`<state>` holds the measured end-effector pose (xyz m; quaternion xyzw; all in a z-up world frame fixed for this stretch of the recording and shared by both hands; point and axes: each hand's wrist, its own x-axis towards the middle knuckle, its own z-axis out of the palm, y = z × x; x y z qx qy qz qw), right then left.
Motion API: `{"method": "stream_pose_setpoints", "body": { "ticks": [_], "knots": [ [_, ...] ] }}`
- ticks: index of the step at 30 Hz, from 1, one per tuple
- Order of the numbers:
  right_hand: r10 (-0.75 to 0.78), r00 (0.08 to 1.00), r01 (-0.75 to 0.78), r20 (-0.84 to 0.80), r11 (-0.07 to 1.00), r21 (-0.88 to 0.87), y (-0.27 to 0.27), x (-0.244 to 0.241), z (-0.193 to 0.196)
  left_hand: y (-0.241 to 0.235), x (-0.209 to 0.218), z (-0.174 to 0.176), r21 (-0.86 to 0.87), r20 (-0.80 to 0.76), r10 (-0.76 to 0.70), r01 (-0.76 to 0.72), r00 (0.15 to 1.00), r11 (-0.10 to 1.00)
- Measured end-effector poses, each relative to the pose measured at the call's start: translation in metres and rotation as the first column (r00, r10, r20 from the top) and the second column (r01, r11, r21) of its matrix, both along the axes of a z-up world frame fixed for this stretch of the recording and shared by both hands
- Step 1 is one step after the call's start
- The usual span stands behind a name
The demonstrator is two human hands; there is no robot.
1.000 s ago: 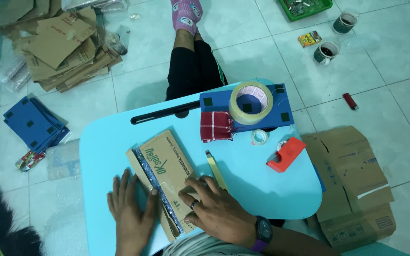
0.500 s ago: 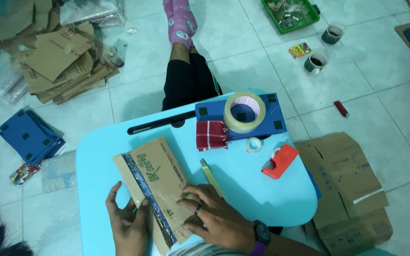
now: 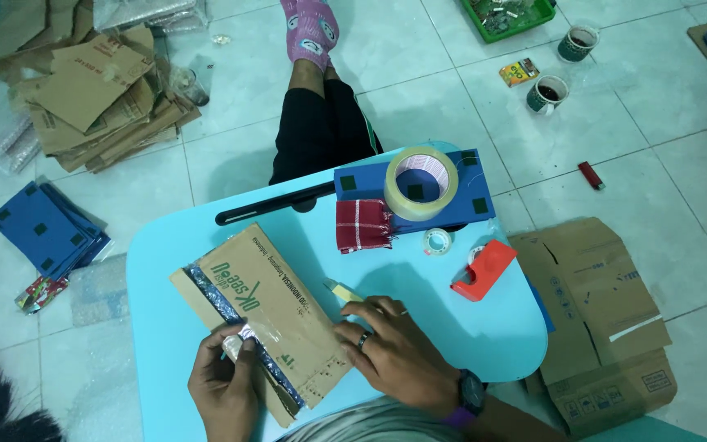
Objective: The person wraps a small cardboard package in bubble wrap and secures it with tape. They place the package on a sheet of bubble wrap, fold the wrap around it, and use a tape dispenser to seal the edges.
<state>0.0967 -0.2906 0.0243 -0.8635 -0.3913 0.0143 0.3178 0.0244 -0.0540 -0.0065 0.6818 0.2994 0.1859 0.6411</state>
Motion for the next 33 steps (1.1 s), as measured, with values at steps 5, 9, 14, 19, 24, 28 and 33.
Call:
{"method": "stream_pose_setpoints", "body": {
  "ticks": [5, 9, 14, 19, 24, 28, 33],
  "knots": [
    [-0.087, 0.996, 0.085, -0.003, 0.98, -0.181, -0.019, -0.002, -0.012, -0.007, 0.002, 0.012, -0.002, -0.016, -0.03, 0.03, 0.999, 1.0],
    [-0.112, 0.991, 0.084, -0.077, 0.95, -0.302, -0.033, -0.001, -0.025, -0.012, 0.007, 0.024, -0.003, -0.068, -0.056, 0.056, 0.996, 0.998],
    [-0.179, 0.977, 0.145, -0.115, 0.955, -0.258, -0.04, -0.001, -0.028, -0.021, 0.011, 0.038, -0.025, -0.07, -0.036, 0.034, 0.997, 0.999],
    [-0.193, 0.98, 0.18, -0.037, 0.957, -0.226, -0.046, 0.003, -0.03, -0.029, 0.013, 0.045, 0.05, -0.08, -0.063, 0.067, 0.995, 0.997],
    [-0.237, 0.97, 0.243, 0.056, 0.947, -0.208, -0.049, 0.005, -0.034, -0.032, 0.012, 0.043, 0.15, -0.099, -0.132, 0.146, 0.986, 0.978],
    [-0.241, 0.97, 0.238, 0.009, 0.951, -0.199, -0.049, 0.005, -0.03, -0.028, 0.007, 0.033, 0.399, -0.175, -0.184, 0.241, 0.967, 0.885],
    [-0.188, 0.978, 0.199, 0.086, 0.969, -0.146, -0.045, 0.001, -0.033, -0.04, -0.003, 0.057, 0.586, -0.009, -0.337, 0.278, 0.942, 0.761]
  ]
}}
